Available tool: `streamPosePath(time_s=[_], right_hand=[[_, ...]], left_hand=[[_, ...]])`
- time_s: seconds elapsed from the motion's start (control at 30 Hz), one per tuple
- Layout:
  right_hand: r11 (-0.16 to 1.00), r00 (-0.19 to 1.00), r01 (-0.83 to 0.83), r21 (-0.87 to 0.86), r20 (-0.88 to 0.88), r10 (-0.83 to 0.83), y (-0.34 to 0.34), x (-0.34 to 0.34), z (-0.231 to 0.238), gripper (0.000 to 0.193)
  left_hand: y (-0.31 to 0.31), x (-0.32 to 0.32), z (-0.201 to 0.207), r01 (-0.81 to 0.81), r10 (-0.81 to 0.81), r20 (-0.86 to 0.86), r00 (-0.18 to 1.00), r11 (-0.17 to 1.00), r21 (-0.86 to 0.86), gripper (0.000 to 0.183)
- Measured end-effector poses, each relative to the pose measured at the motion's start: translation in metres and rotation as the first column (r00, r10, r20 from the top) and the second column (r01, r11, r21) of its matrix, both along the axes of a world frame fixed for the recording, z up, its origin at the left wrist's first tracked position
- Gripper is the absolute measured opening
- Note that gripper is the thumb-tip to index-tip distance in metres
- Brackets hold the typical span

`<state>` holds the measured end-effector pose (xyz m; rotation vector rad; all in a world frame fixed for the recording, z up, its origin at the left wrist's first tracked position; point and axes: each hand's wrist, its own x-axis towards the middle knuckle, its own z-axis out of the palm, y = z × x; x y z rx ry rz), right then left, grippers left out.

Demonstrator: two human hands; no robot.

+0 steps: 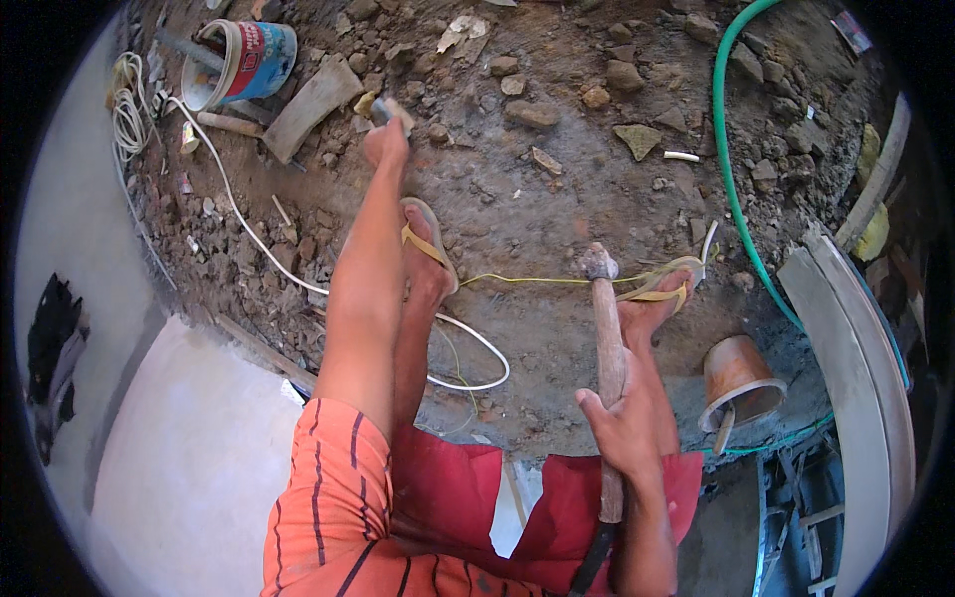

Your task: The person uses a hammer to tap a black electrical box into a hole in a plaster wall. They repeatedly adjust the box, tap it with the hammer, and pick up small debris from the floor to place into the hole around the box.

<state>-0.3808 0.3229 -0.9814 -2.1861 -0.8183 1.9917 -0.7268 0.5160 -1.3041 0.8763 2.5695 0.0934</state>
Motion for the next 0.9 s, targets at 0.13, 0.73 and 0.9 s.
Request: streamPosePath(time_s=[0.13,0.73,0.9], right_hand=[[1.000,0.999,-0.018,-0.001,0.029,0.018,0.004,-0.002,0.003,0.062],[1.000,0.998,-0.004,0.028,0.056,0.002,0.027,-0.044,-0.002,0.062],[0.999,1.000,0.000,-0.049,0.017,0.001,0.033,-0.050,-0.002,0.065]], left_hand=[[-0.015,-0.008,0.019,0.016,-0.014,0.021,1.000,0.996,-0.089,0.053],[0.138,-0.185,0.187,0.008,-0.068,0.159,0.985,0.937,0.350,0.041],[0.101,-0.168,0.120,0.394,-0.391,0.067,0.918,0.918,-0.039,0.029]])
